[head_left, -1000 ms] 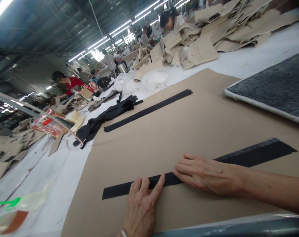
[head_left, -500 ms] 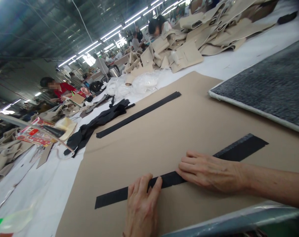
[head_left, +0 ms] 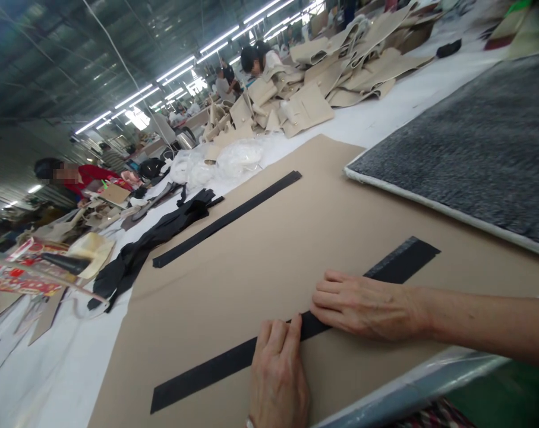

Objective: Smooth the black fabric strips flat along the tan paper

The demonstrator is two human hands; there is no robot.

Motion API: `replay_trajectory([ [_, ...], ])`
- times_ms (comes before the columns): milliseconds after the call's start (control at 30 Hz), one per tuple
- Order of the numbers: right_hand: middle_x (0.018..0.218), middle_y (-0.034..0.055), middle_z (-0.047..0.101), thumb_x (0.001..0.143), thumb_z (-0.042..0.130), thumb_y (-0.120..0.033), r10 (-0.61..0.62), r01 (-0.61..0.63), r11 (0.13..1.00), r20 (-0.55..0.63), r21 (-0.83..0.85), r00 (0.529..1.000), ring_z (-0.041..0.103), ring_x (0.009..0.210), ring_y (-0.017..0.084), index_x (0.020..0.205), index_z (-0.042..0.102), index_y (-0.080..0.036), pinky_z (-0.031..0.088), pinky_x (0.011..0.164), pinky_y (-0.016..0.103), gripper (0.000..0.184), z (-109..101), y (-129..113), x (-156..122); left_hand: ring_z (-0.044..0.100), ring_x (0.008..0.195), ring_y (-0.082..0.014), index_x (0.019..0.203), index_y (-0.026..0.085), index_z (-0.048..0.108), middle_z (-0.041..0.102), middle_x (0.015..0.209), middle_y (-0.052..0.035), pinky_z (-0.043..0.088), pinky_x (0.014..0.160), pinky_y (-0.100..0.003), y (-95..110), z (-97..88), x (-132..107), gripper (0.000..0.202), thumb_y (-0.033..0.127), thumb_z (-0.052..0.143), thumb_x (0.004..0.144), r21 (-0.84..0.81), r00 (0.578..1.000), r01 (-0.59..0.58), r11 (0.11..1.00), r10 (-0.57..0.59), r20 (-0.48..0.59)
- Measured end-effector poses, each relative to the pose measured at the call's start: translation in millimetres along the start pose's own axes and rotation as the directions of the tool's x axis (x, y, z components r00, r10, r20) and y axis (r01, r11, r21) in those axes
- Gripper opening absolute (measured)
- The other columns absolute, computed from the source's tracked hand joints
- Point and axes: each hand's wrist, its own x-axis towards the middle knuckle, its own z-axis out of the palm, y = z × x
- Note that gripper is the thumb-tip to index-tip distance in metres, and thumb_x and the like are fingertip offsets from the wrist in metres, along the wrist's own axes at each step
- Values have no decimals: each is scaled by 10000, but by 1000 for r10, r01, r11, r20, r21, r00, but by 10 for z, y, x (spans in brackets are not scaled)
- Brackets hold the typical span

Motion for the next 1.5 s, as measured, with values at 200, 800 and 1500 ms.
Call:
replay_trajectory([
  [200,827,35,510,971,433,-100,-3,3,1000,20,15,1000,443,736,179,939,594,-116,318,698,336,165,-17,15,-46,511,865,-214,1416,160,432,544,918,-75,495,799,-339,-25,42,-15,603,-26,355,847,38,997,-16,999,13,77],
  [800,854,48,540,982,398,-81,72,-73,997,38,12,997,483,777,186,1019,596,-120,332,755,342,206,-128,94,-388,470,795,-201,1395,312,465,490,899,-46,435,722,-327,42,14,101,743,-56,424,750,238,997,-45,970,28,74],
  [1500,860,49,528,995,358,-94,98,-95,995,84,-39,992,456,782,188,1028,590,-104,348,760,357,235,-186,136,-585,498,844,-230,1346,123,512,555,909,-85,483,761,-351,341,258,413,531,-7,388,845,-10,990,-110,994,111,93],
])
